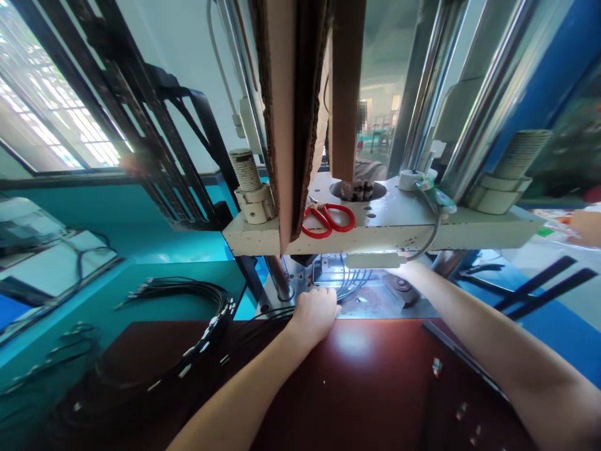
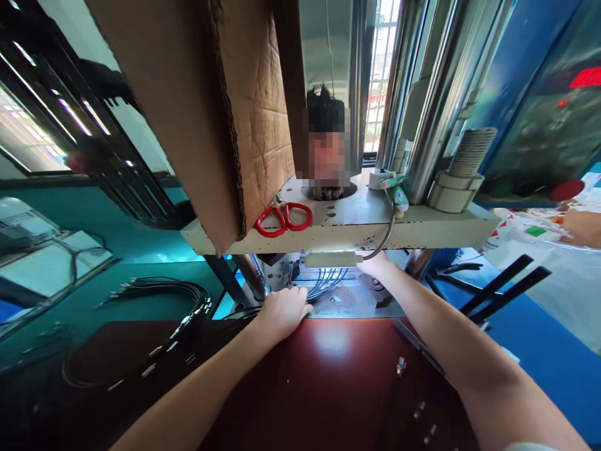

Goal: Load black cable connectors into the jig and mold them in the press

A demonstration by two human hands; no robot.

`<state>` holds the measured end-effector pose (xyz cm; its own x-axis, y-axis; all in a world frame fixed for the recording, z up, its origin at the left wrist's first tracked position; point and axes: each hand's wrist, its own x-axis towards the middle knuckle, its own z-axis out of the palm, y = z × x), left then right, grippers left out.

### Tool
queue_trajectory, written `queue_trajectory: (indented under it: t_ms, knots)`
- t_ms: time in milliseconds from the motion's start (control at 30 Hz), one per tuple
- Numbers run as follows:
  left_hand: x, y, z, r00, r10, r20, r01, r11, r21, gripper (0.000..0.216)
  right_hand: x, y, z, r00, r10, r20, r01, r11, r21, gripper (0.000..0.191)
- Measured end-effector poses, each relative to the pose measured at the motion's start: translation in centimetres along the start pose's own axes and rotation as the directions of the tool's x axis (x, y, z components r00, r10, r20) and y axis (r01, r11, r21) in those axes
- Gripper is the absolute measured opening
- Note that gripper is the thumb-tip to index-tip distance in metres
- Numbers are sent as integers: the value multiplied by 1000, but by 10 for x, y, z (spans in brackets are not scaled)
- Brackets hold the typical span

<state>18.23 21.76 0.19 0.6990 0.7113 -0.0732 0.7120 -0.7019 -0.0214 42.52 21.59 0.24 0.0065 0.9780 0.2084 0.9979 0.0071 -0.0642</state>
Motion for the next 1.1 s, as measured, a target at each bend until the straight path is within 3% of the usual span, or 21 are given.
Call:
queue_trajectory:
  t_ms: [67, 167, 267, 367, 533, 633, 800, 1100]
  knots:
    - [6, -2, -5, 999, 51, 0, -51, 999, -10, 38, -13, -13, 10, 997, -71, -28, 70, 997, -28, 31]
    - [22, -4, -14, 982, 155, -107, -160, 986, -45, 43, -29, -29, 28, 966, -210, -151, 192, 973, -124, 36]
    - [43, -5, -19, 928, 290, -234, -315, 946, -75, 46, -33, -32, 38, 954, -218, -206, 178, 964, -195, 35]
    - [59, -9, -16, 898, 375, -229, -398, 915, -62, 46, -33, -21, 37, 955, -227, -188, 188, 960, -205, 32]
    - [68, -21, 1, 894, 408, -185, -412, 911, 19, 41, -36, -2, 25, 947, -292, -137, 274, 952, -134, 28]
    - [69, -21, 7, 877, 409, -252, -419, 908, 17, 41, -38, -2, 24, 958, -271, -93, 261, 960, -105, 27]
    - [73, -10, 3, 808, 467, -360, -498, 867, 8, 42, -41, -6, 31, 977, -175, -123, 148, 968, -202, 29]
    - [91, -1, 11, 782, 445, -436, -494, 869, 0, 40, -35, -4, 31, 951, -289, -105, 261, 940, -221, 40]
